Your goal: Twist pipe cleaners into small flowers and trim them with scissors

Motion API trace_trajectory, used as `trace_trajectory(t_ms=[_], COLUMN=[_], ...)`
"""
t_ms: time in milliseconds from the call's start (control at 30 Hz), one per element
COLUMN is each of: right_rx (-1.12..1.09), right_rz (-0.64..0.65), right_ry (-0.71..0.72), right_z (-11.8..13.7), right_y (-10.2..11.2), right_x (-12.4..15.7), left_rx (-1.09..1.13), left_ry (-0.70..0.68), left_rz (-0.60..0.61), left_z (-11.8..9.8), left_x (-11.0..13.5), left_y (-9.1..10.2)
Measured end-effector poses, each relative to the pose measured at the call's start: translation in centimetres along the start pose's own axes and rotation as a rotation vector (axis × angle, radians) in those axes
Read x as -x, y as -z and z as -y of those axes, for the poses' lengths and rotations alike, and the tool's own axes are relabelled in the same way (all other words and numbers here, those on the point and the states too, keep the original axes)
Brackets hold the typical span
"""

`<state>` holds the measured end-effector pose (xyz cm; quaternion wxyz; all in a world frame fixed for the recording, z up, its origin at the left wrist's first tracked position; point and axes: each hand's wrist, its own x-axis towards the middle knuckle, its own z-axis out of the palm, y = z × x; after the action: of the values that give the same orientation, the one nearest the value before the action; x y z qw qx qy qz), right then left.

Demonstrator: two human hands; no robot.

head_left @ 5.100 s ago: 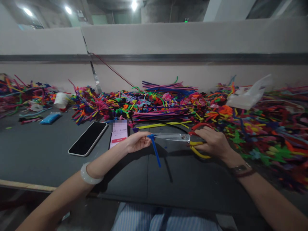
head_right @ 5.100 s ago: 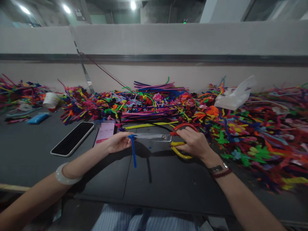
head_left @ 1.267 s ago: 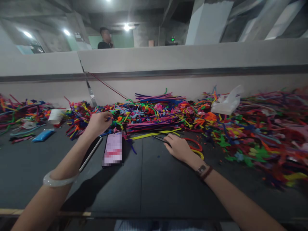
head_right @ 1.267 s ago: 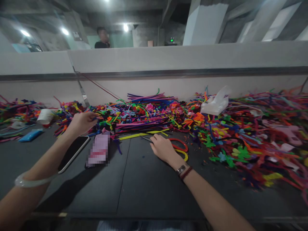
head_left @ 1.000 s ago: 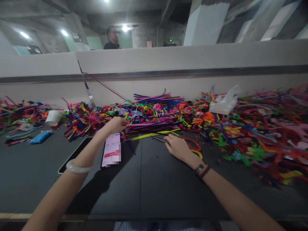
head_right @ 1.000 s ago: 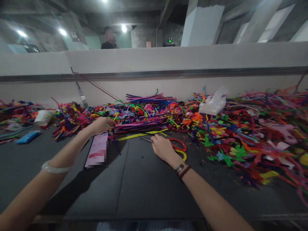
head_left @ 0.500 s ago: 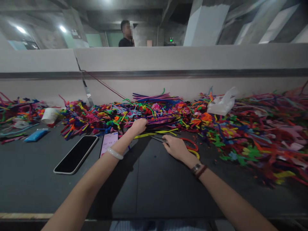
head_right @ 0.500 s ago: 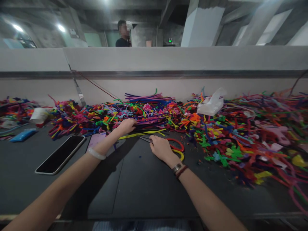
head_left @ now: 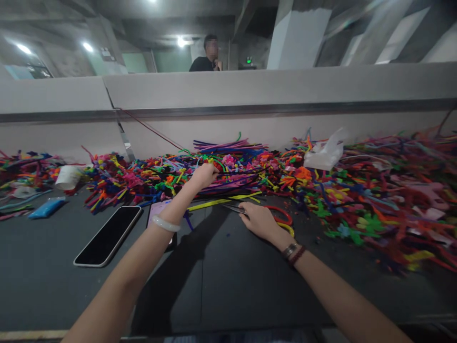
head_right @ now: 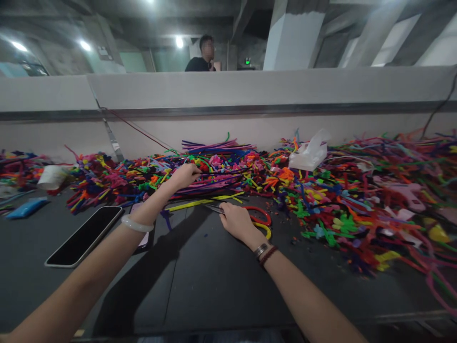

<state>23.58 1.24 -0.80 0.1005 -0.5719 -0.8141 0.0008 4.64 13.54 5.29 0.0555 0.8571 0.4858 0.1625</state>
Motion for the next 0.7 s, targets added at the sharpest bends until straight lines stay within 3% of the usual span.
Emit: trace_trajectory(t_ms=[100, 300, 700], right_rx=[-0.009, -0.028, -0.035], right_rz=[0.001, 0.015, 0.009], right_ry=[0.002, -0.007, 0.002], right_z=[0.0, 0.1, 0.0], right_y=[0.0, 0.0, -0.1], right_x=[0.0, -0.1, -0.1], left_rx=[0.012, 0.045, -0.112], left_ry=[-0.083, -0.118, 0.061], left_rz=[0.027, 0.131, -0.013], left_z=[0.1, 0.7, -0.5], left_x=[-0.4, 0.0, 0.7], left_y=[0.1, -2.1, -4.1])
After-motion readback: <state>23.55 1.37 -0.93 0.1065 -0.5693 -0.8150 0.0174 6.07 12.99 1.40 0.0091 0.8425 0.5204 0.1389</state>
